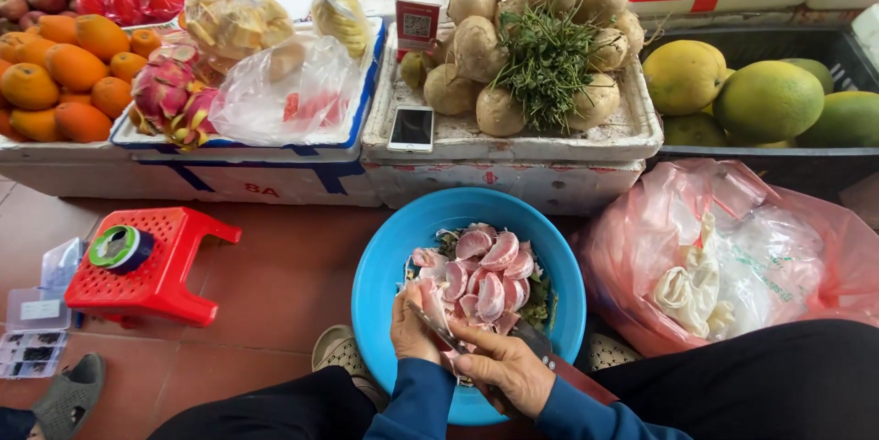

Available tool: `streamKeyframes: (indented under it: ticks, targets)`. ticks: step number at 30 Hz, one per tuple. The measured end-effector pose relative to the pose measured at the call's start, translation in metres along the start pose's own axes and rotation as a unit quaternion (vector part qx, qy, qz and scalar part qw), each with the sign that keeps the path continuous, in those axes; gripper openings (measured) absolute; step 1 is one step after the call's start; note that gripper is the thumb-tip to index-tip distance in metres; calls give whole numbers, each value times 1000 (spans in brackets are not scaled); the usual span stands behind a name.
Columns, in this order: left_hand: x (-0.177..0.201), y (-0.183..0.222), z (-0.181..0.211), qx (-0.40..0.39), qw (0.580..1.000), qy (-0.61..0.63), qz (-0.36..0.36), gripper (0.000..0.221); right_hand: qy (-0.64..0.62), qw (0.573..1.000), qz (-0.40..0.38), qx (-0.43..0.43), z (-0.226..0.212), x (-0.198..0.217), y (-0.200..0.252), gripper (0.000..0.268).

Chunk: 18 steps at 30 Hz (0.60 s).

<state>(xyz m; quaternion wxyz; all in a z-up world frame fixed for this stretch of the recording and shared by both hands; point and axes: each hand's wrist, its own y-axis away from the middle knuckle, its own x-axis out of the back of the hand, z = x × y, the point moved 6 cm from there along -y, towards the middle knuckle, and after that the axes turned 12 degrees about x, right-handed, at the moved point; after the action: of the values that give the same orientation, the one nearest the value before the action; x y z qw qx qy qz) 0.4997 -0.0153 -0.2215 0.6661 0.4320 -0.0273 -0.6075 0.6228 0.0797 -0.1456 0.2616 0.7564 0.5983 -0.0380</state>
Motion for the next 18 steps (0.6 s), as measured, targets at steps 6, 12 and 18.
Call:
streamKeyframes:
  ticks: [6,12,18]
  targets:
    - [22,-10,-7,-36,989,-108,93,27,-20,1000,8,3,21,-1,-11,67]
    - [39,3,6,41,965,-213,146,40,-69,998,11,-2,42,-1,-23,52]
    - [49,20,9,78,970,-191,126,38,29,999,-10,45,37,-1,-29,42]
